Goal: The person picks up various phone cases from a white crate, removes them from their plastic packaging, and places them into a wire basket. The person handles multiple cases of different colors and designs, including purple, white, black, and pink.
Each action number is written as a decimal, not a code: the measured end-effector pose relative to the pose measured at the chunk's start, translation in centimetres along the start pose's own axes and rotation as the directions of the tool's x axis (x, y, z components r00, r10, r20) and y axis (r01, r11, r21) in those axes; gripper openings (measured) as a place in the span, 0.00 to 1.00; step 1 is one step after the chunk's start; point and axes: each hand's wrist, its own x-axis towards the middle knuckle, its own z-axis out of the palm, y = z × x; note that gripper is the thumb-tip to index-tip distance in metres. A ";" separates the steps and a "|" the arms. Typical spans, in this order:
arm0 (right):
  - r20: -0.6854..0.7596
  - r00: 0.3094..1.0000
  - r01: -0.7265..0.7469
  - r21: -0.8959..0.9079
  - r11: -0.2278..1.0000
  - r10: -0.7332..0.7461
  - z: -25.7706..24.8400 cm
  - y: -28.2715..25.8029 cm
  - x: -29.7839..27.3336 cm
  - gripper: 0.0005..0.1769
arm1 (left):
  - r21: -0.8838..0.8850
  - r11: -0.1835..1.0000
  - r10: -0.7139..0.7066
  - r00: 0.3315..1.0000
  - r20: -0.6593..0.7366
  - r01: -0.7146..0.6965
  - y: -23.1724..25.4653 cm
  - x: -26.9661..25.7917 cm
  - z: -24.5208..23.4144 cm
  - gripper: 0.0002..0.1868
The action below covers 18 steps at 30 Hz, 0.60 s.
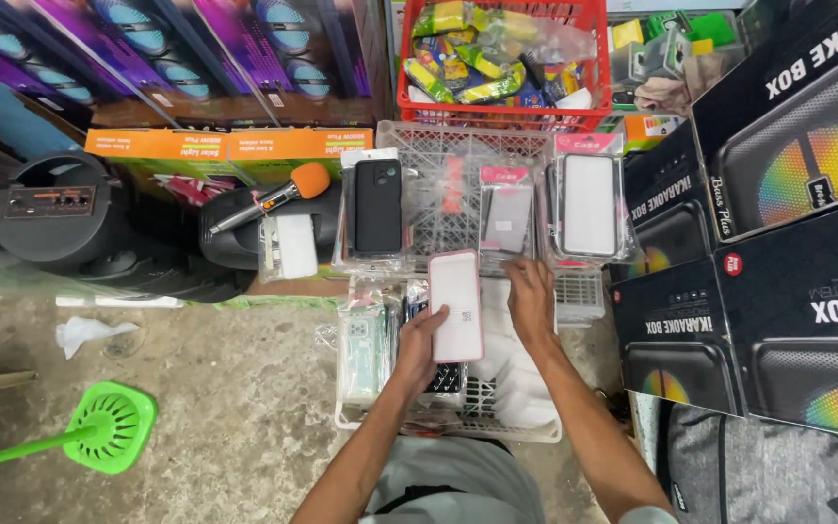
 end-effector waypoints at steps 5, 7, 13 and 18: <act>-0.038 0.998 0.042 0.052 0.998 -0.040 -2.5 -4.5 -4.8 0.23 | 0.015 1.000 0.011 0.998 0.060 -0.012 0.7 -0.4 1.2 0.18; -0.008 0.999 0.050 0.095 0.994 -0.050 -3.2 -6.6 -7.7 0.25 | 0.029 0.999 -0.017 0.999 0.047 0.015 0.8 -0.2 1.1 0.18; 0.203 0.979 -0.028 0.243 0.970 -0.022 -6.0 -11.9 -12.1 0.27 | 0.036 0.998 0.041 0.997 0.068 -0.043 -2.9 1.4 -3.4 0.19; 0.442 0.895 -0.316 0.552 0.771 0.050 -6.5 -11.6 -15.0 0.15 | 0.361 0.912 0.191 0.981 0.043 -0.194 -5.9 0.3 -7.8 0.22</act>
